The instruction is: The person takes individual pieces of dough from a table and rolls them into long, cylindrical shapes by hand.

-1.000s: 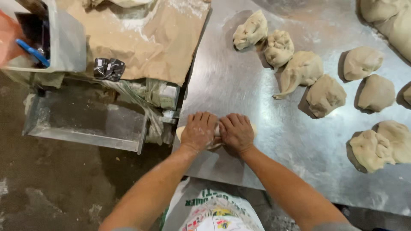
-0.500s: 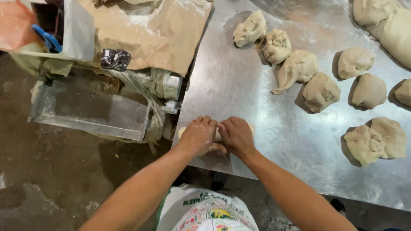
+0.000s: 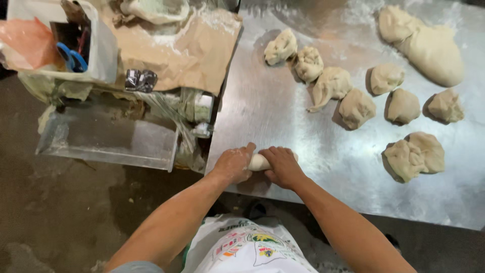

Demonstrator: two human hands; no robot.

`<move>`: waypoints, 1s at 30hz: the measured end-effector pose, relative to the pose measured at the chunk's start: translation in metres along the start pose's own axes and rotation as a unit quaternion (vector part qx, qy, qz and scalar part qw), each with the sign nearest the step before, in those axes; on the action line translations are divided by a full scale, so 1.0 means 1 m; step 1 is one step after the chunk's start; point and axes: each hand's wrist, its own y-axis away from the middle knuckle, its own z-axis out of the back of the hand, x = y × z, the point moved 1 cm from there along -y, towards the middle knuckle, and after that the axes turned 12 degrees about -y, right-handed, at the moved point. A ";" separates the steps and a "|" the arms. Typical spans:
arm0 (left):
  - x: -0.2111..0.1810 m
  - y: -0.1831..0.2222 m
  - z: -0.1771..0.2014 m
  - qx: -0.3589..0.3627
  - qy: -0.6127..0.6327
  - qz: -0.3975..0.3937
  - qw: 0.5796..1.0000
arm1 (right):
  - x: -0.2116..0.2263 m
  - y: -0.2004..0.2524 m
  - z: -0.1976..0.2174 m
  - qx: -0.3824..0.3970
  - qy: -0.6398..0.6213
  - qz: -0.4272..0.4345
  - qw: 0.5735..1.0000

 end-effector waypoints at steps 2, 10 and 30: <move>0.001 0.004 0.014 0.033 0.010 -0.010 0.999 | -0.001 -0.001 0.007 0.034 0.000 -0.046 0.998; -0.030 0.053 0.002 -0.163 0.210 -0.092 0.960 | -0.002 0.038 -0.076 -0.070 0.072 0.087 0.991; 0.008 0.056 -0.100 -0.233 -0.047 -0.075 0.968 | -0.109 0.032 -0.150 -0.288 0.199 0.038 0.936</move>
